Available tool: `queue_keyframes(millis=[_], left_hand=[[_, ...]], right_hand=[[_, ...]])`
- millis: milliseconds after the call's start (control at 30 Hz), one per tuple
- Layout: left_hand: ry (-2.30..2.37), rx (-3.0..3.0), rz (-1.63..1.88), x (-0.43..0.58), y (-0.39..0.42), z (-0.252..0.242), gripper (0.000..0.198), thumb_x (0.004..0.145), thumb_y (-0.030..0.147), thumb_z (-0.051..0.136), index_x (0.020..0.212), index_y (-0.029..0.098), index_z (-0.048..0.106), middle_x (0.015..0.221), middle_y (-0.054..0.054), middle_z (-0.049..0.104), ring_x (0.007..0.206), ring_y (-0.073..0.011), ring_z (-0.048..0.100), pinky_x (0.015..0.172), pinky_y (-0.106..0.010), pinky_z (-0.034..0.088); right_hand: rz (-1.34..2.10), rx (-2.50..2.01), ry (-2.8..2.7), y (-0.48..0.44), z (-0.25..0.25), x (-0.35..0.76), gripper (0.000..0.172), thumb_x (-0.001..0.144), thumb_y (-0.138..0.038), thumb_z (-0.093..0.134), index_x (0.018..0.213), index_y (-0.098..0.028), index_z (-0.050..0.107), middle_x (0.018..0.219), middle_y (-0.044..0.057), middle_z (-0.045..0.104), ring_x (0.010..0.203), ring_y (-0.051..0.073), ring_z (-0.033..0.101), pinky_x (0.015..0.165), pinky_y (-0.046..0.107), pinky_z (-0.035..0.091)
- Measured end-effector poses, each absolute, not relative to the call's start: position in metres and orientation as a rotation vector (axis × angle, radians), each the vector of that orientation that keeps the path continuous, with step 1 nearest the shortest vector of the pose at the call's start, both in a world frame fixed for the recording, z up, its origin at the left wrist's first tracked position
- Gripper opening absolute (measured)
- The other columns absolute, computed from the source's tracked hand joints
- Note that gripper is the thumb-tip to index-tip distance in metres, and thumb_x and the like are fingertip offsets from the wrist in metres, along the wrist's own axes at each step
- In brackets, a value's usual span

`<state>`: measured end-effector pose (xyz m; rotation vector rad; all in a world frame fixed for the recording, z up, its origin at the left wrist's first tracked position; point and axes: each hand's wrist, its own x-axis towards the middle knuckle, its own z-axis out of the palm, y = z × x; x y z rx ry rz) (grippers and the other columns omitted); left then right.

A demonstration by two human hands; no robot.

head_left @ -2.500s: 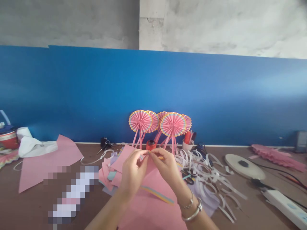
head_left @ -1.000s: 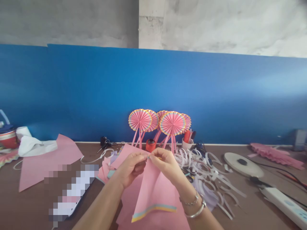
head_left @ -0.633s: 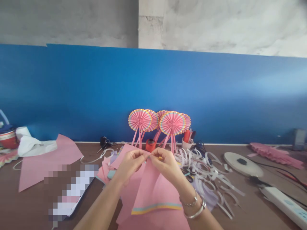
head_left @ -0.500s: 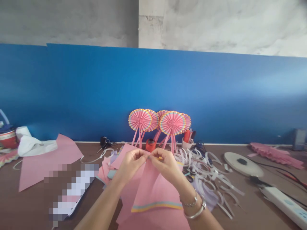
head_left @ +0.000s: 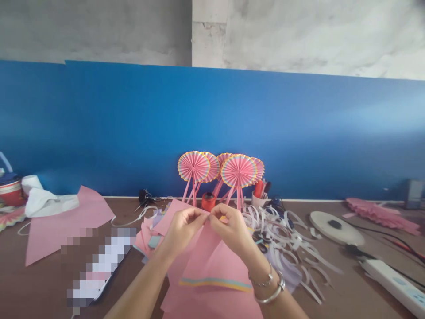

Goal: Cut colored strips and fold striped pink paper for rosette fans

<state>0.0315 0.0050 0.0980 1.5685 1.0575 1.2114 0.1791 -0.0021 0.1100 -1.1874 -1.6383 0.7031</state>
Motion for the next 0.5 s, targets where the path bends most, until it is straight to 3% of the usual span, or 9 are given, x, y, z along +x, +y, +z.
queue_keyframes(millis=[133,367,500], left_hand=[[1.021,1.466,1.147,0.031,0.005,0.097,0.038,0.078,0.051,0.055,0.068,0.014,0.060,0.045,0.009,0.031,0.041,-0.0051,0.023,0.041,-0.020,0.016],[0.938,1.508,1.206,0.029,0.004,0.098,0.026,0.076,0.041,0.061,0.069,0.016,0.061,0.061,0.004,0.050,0.056,-0.0083,0.041,0.052,-0.020,0.031],[1.030,1.537,1.277,0.025,0.004,0.102,0.022,0.076,0.038,0.060,0.071,0.017,0.063,0.064,0.003,0.054,0.060,-0.0104,0.045,0.056,-0.021,0.034]], right_hand=[[0.723,-1.125,-1.619,-0.002,0.111,0.181,0.010,0.071,-0.020,0.051,0.065,-0.016,0.056,0.061,-0.002,0.055,0.059,0.011,0.048,0.051,0.019,0.036],[0.689,-1.083,-1.719,0.000,0.110,0.185,0.020,0.081,-0.030,0.051,0.074,-0.016,0.064,0.071,0.002,0.063,0.068,0.014,0.055,0.062,0.023,0.041],[0.767,-1.118,-1.780,0.001,0.112,0.193,0.024,0.082,-0.035,0.050,0.080,-0.016,0.065,0.075,0.002,0.064,0.072,0.015,0.056,0.064,0.023,0.042]])
